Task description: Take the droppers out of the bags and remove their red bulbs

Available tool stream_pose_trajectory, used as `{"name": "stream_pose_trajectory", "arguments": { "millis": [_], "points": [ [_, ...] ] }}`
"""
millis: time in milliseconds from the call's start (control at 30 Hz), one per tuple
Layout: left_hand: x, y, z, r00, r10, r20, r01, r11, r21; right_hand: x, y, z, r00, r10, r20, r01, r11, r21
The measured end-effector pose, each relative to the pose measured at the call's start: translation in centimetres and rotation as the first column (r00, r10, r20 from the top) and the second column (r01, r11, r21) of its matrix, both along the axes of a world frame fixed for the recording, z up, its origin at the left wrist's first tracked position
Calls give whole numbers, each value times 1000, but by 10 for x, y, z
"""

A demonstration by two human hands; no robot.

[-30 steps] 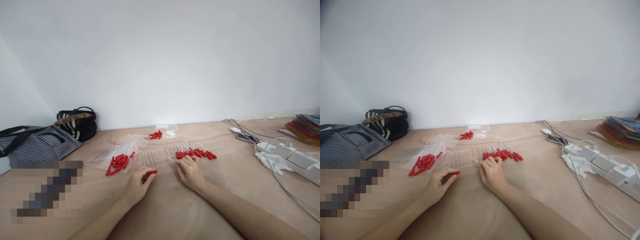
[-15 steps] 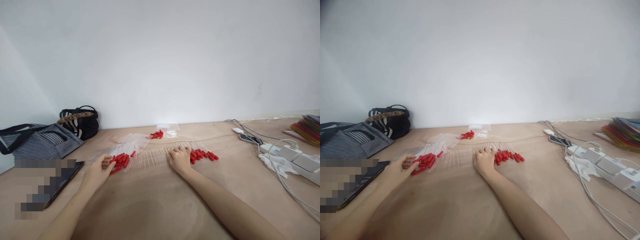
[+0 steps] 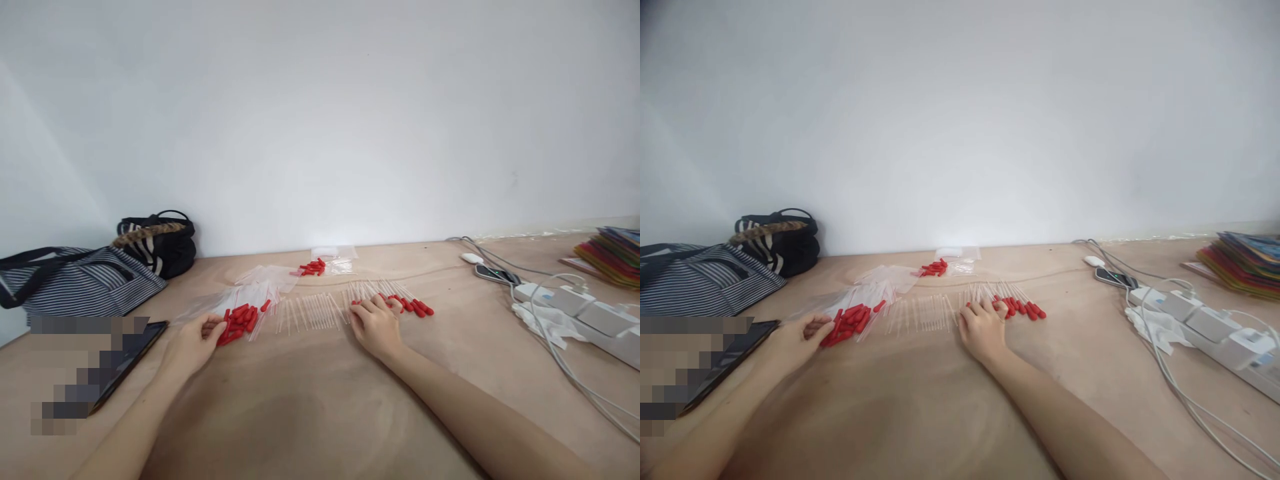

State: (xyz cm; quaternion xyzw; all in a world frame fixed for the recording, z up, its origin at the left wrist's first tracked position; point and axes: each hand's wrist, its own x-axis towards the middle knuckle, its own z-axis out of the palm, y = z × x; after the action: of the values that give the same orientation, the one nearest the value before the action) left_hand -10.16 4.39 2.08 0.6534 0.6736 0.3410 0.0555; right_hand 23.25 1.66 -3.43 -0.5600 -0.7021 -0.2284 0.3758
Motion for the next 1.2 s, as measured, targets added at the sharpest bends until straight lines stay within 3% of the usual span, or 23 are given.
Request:
{"name": "stream_pose_trajectory", "arguments": {
  "millis": [67,100,133,167,233,300,433,633,767,867,933,1067,1133,1200],
  "points": [
    [8,-2,-4,989,5,-147,27,976,218,16,-10,-2,1000,23,16,-23,999,23],
    [17,-5,-8,976,-14,-217,90,934,345,24,-14,-2,1000,25,15,-25,999,32],
    [28,-9,-12,962,-52,-269,181,855,485,31,-17,-3,1000,15,8,-16,999,41],
    [41,-13,-16,934,-153,-323,309,799,515,38,-19,-3,1000,-6,-4,6,999,48],
    [70,-24,-26,825,-385,-413,549,717,429,47,-19,-3,997,-67,-32,68,997,42],
    [98,-32,-34,730,-561,-390,678,666,312,50,-16,-1,992,-115,-48,115,993,-1],
    [131,-34,-42,690,-650,-318,723,642,256,42,-8,4,994,-111,-13,110,990,-93],
    [137,-29,-42,666,-697,-265,745,641,186,36,1,5,992,15,129,-2,994,-106],
    [137,-32,-38,686,-717,-121,727,671,143,35,-2,1,974,96,205,-116,989,87],
    [142,-36,-33,683,-724,96,723,689,44,23,-14,0,947,178,267,-249,932,264],
    [148,-39,-30,632,-720,287,757,653,-30,10,-23,0,918,256,302,-347,888,303],
    [157,-44,-29,459,-572,680,830,549,-98,-9,-33,1,873,372,315,-462,838,290],
    [158,-44,-31,425,-447,787,810,576,-111,-12,-33,2,857,397,329,-486,834,261],
    [155,-42,-33,471,-388,792,754,644,-133,-9,-33,4,850,405,335,-493,836,239]
  ]
}}
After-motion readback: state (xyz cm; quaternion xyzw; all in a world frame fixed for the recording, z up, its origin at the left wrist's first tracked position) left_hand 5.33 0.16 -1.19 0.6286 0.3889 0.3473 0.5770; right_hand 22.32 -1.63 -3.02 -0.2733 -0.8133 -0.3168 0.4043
